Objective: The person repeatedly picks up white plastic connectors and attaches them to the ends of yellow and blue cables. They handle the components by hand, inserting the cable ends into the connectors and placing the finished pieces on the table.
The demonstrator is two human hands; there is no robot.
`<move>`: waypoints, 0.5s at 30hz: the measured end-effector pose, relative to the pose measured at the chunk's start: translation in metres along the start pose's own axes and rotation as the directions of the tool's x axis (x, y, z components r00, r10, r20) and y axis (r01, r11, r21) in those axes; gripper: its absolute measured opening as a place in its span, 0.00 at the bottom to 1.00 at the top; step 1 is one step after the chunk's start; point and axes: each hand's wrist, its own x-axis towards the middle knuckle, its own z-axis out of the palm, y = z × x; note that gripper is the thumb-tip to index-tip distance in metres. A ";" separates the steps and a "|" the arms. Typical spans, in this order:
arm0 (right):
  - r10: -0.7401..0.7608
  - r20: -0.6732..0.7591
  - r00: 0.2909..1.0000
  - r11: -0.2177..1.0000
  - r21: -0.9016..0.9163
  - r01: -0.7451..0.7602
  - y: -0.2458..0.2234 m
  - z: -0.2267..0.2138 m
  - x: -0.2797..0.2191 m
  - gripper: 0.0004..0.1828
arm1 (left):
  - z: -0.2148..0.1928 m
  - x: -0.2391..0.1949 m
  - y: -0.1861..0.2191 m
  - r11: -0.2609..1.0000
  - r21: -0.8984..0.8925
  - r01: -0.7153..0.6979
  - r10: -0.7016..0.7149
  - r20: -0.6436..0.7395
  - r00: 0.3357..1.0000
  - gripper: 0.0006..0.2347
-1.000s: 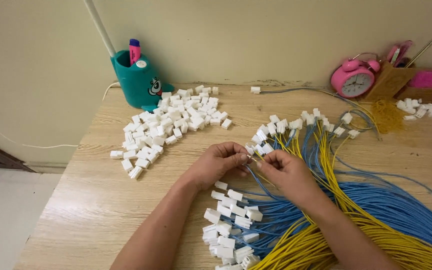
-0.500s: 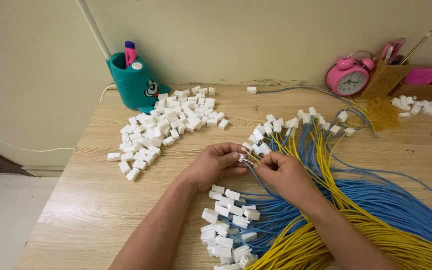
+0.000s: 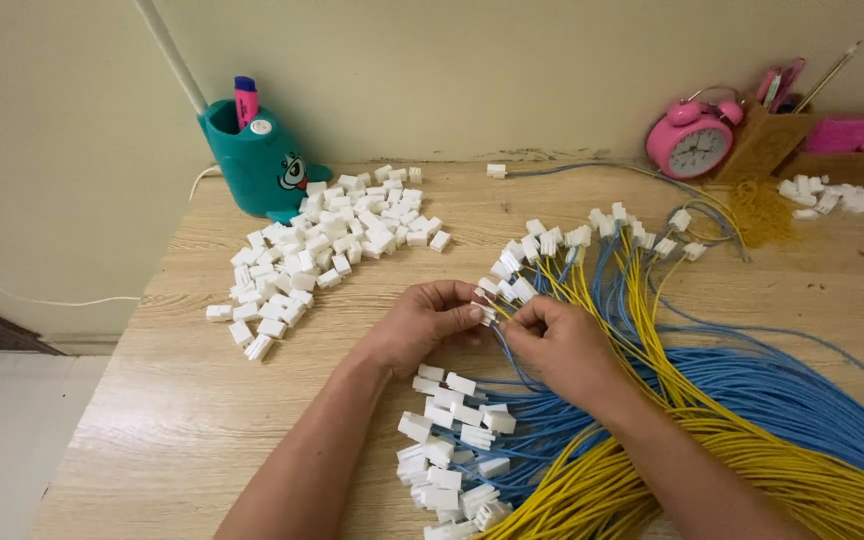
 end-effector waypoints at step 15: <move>-0.045 0.155 0.987 0.996 0.081 0.033 -0.005 -0.007 -0.005 0.09 | 0.009 -0.007 0.007 1.000 0.020 -0.016 0.015 0.051 0.999 0.05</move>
